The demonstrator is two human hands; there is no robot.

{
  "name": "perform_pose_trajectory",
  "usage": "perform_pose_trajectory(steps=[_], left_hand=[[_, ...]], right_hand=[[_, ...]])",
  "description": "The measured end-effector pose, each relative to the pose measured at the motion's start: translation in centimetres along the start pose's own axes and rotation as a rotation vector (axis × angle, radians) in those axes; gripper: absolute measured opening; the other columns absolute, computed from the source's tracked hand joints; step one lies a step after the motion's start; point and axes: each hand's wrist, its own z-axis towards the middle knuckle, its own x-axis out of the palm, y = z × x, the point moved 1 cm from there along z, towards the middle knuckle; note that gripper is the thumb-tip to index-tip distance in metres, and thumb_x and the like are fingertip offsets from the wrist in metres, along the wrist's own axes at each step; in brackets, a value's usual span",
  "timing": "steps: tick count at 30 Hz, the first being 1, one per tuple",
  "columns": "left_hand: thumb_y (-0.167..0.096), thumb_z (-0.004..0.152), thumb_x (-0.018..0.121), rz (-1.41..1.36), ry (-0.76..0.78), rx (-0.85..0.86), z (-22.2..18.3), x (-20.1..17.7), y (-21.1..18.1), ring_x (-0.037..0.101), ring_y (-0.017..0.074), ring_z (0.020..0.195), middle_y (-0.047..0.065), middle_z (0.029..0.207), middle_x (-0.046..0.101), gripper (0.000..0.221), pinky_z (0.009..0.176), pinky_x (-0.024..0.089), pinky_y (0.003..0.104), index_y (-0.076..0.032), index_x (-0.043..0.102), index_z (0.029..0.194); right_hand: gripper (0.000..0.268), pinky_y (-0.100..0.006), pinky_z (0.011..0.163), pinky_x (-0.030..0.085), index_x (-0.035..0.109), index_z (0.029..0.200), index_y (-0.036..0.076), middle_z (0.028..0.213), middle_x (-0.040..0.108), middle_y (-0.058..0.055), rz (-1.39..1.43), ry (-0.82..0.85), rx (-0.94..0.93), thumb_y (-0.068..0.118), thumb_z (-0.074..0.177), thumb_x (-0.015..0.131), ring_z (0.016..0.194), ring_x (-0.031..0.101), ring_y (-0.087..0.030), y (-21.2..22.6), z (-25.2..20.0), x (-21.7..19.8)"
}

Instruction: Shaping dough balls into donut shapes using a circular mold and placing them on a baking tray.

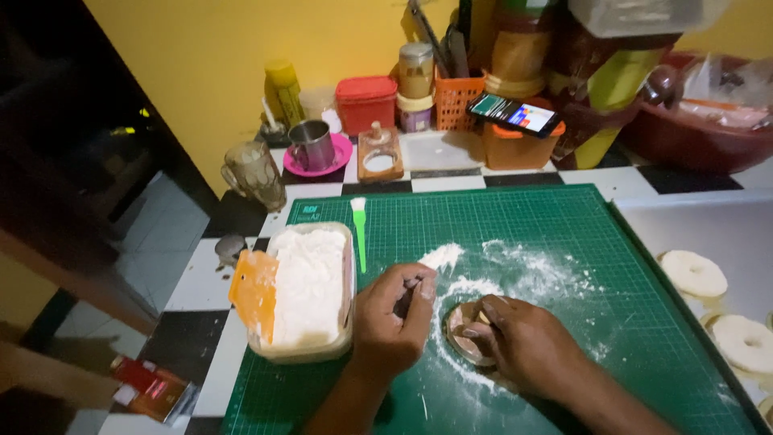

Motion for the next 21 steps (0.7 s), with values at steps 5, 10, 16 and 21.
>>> perform_pose_trajectory(steps=[5, 10, 16, 21], left_hand=[[-0.015, 0.098, 0.055, -0.035, 0.057, -0.099, 0.1, -0.2, 0.9, 0.054, 0.0116, 0.058, 0.004, 0.076, 0.064, 0.018, 0.045, 0.046, 0.025, -0.004, 0.068, 0.102], [-0.016, 0.095, 0.057, 0.028, 0.003, -0.101, 0.4, -0.2, 0.5, 0.058, 0.0117, 0.061, 0.004, 0.077, 0.069, 0.017, 0.050, 0.048, 0.025, -0.006, 0.071, 0.099], [-0.016, 0.097, 0.056, 0.021, 0.025, -0.047, 0.4, 0.0, 0.4, 0.059, 0.0121, 0.058, 0.006, 0.076, 0.069, 0.019, 0.046, 0.050, 0.025, -0.004, 0.069, 0.101], [-0.014, 0.096, 0.056, 0.016, 0.020, -0.045, 0.2, 0.0, 0.7, 0.054, 0.0104, 0.056, 0.004, 0.075, 0.067, 0.019, 0.044, 0.045, 0.024, -0.003, 0.071, 0.100]], right_hand=[[0.024, -0.037, 0.057, 0.049, 0.069, 0.092, 0.023, 0.084, 0.077, -0.001, 0.117, -0.205, -0.149, 0.045, 0.093, 0.061, 0.066, 0.068, -0.021, -1.4, 0.0, -0.4], [0.050, -0.026, 0.063, 0.075, 0.065, 0.117, 0.023, 0.111, 0.075, -0.006, -0.091, 0.044, -0.003, 0.027, 0.075, 0.091, 0.085, 0.080, -0.021, -0.1, 0.1, -0.3], [0.054, -0.035, 0.069, 0.063, 0.065, 0.115, 0.020, 0.109, 0.076, -0.004, -0.055, -0.024, -0.115, 0.034, 0.071, 0.094, 0.088, 0.074, -0.023, -1.1, -0.1, -0.4], [0.022, -0.032, 0.067, 0.067, 0.078, 0.108, 0.019, 0.108, 0.082, -0.009, 0.484, 0.015, 0.507, 0.013, 0.099, 0.060, 0.085, 0.077, -0.022, 4.7, -2.0, -6.8]])
